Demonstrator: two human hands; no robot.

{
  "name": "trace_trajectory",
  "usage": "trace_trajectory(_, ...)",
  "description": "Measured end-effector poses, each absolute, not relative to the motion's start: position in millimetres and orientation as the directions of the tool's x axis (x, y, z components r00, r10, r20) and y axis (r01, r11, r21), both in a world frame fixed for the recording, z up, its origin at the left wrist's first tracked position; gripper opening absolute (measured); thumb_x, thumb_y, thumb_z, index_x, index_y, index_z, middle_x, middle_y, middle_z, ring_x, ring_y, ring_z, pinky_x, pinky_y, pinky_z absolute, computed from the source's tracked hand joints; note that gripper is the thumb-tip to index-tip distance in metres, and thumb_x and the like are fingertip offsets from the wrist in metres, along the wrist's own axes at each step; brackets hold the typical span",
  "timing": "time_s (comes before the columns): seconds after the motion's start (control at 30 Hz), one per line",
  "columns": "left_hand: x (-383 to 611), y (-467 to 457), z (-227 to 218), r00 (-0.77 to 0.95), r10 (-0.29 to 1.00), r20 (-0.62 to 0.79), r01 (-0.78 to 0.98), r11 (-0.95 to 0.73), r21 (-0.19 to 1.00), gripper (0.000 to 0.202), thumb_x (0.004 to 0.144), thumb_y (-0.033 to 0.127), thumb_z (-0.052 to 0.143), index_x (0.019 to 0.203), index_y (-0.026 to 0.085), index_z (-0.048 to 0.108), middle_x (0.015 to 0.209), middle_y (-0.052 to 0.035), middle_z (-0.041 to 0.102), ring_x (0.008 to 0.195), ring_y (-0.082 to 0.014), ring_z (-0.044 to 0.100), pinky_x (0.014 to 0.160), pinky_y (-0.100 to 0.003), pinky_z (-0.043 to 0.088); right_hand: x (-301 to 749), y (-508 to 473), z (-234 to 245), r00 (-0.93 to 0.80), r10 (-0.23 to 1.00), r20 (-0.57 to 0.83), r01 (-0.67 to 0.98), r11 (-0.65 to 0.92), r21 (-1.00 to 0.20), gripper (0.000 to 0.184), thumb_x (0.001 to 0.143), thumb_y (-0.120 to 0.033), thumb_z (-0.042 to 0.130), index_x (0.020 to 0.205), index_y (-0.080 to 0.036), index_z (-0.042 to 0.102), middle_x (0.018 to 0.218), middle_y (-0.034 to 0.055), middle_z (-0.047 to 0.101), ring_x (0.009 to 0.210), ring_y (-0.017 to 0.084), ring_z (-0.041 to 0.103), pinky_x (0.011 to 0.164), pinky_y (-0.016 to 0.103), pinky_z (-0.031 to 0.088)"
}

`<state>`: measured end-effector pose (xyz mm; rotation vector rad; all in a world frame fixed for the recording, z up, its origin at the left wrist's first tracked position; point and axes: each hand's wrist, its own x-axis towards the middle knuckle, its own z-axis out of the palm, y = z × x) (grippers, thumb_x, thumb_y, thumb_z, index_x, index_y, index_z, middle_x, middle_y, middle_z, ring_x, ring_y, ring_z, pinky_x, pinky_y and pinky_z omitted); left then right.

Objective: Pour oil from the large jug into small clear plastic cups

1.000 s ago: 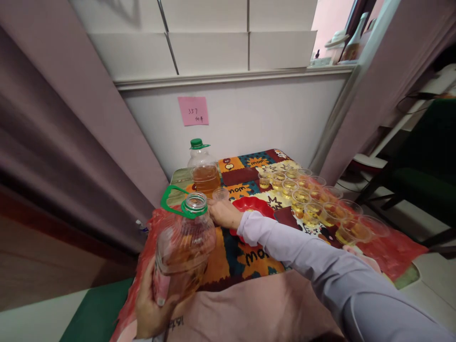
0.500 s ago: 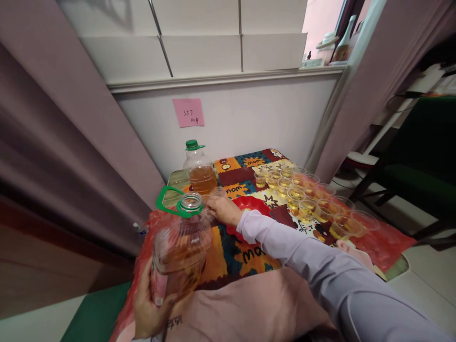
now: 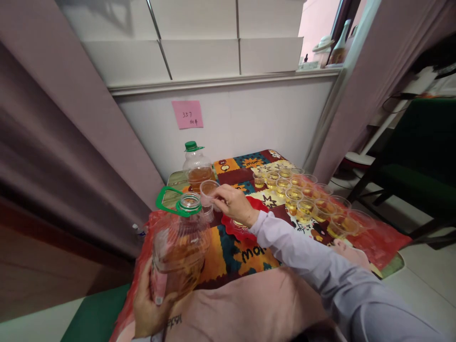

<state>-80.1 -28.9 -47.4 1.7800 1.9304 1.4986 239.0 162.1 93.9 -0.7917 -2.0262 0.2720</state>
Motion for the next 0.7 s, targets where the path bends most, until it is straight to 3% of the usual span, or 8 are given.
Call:
trace_trajectory(0.17, -69.0, -28.8, -41.5, -0.335, 0.780, 0.529, 0.685, -0.183, 0.705, 0.116, 0.064, 0.091, 0.075, 0.152, 0.018, 0.056, 0.148, -0.0237, 0.066, 0.137, -0.0491, 0.063, 0.117, -0.065, 0.051, 289.8, 134.2, 79.6, -0.198, 0.716, 0.670, 0.548, 0.647, -0.529, 0.008, 0.100, -0.018, 0.067, 0.094, -0.022, 0.070, 0.096, 0.0046, 0.075, 0.091, 0.020, 0.070, 0.081, 0.029, 0.050)
trace_trajectory(0.37, -63.6, -27.6, -35.9, -0.362, 0.780, 0.510, 0.662, -0.170, 0.730, 0.117, 0.063, 0.092, 0.074, 0.150, 0.016, 0.057, 0.148, -0.0241, 0.066, 0.135, -0.0473, 0.065, 0.116, -0.065, 0.051, 318.2, 108.0, 36.9, -0.259, 0.790, 0.555, 0.733, 0.535, -0.420, 0.012, 0.102, -0.017, 0.065, 0.093, -0.022, 0.070, 0.094, 0.0049, 0.075, 0.085, 0.021, 0.069, 0.076, 0.030, 0.047)
trace_trajectory(0.57, -63.7, -28.3, -31.2, -0.380, 0.771, 0.512, 0.663, -0.159, 0.731, 0.117, 0.059, 0.095, 0.075, 0.145, 0.017, 0.060, 0.142, -0.0217, 0.070, 0.131, -0.0451, 0.067, 0.113, -0.060, 0.054, 308.7, 102.1, 23.0, -0.336, 0.823, 0.459, 0.796, 0.508, -0.328, 0.017, 0.106, -0.022, 0.060, 0.096, -0.021, 0.073, 0.100, 0.0086, 0.078, 0.088, 0.022, 0.071, 0.079, 0.033, 0.051)
trace_trajectory(0.7, -69.9, -28.3, -33.0, -0.345, 0.799, 0.493, 0.698, -0.133, 0.704, 0.115, 0.059, 0.094, 0.076, 0.144, 0.018, 0.059, 0.140, -0.0219, 0.070, 0.130, -0.0461, 0.067, 0.110, -0.060, 0.056, 308.0, 98.9, 19.0, -0.290, 0.829, 0.479, 0.784, 0.492, -0.378, 0.023, 0.105, -0.028, 0.062, 0.123, -0.022, 0.075, 0.126, 0.0122, 0.077, 0.103, 0.025, 0.075, 0.086, 0.036, 0.056)
